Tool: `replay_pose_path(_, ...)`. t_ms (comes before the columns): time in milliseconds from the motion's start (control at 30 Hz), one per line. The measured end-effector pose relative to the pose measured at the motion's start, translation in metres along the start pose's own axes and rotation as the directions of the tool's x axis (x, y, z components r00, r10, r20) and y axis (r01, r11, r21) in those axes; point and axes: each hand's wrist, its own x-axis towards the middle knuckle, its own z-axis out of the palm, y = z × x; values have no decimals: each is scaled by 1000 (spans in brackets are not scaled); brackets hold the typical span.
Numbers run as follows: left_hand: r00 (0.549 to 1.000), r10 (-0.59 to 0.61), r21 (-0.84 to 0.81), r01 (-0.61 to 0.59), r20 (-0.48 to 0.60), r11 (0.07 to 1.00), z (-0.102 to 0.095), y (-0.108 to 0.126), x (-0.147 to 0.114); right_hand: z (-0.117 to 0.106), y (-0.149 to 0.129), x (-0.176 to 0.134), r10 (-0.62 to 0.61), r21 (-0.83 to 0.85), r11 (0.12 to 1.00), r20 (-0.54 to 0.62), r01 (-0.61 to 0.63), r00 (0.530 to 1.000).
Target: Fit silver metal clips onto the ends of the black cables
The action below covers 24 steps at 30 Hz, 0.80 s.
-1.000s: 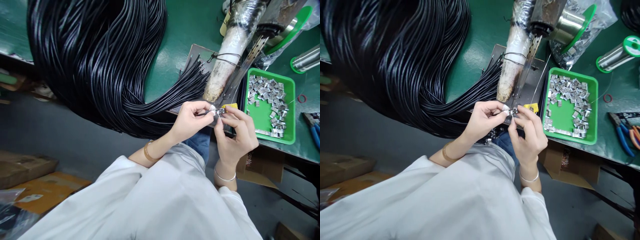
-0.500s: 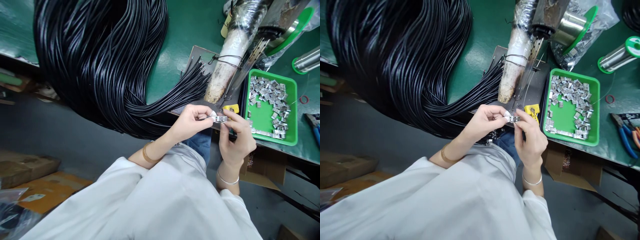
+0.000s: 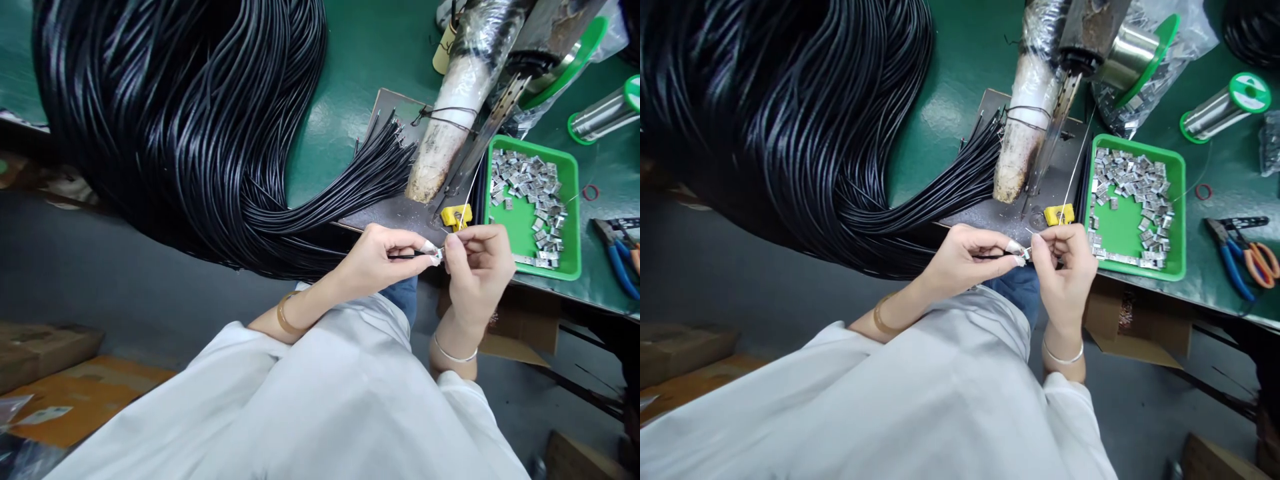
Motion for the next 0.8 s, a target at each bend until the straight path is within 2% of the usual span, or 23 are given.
replay_pose_path(133,995,13,-28,-15,-98,1000,1,-7,4,8,0,-4,-119,-149,984,-134,99,984)
replay_pose_path(267,988,-22,-126,2,-154,992,1,-9,13,10,1,-6,-191,-86,981,-250,174,949)
replay_pose_path(333,981,-53,-170,22,-184,985,1,-9,17,10,1,-5,-224,-71,974,-229,213,947)
replay_pose_path(500,971,-71,-246,13,-226,969,3,-10,25,12,1,-2,-310,-216,934,-87,286,947)
replay_pose_path(667,966,-20,-184,-29,-256,982,3,-10,28,15,0,2,-299,-193,941,-85,279,951)
replay_pose_path(800,962,-14,-174,-35,-274,984,4,-7,27,15,-5,6,-339,-221,924,-95,312,936)
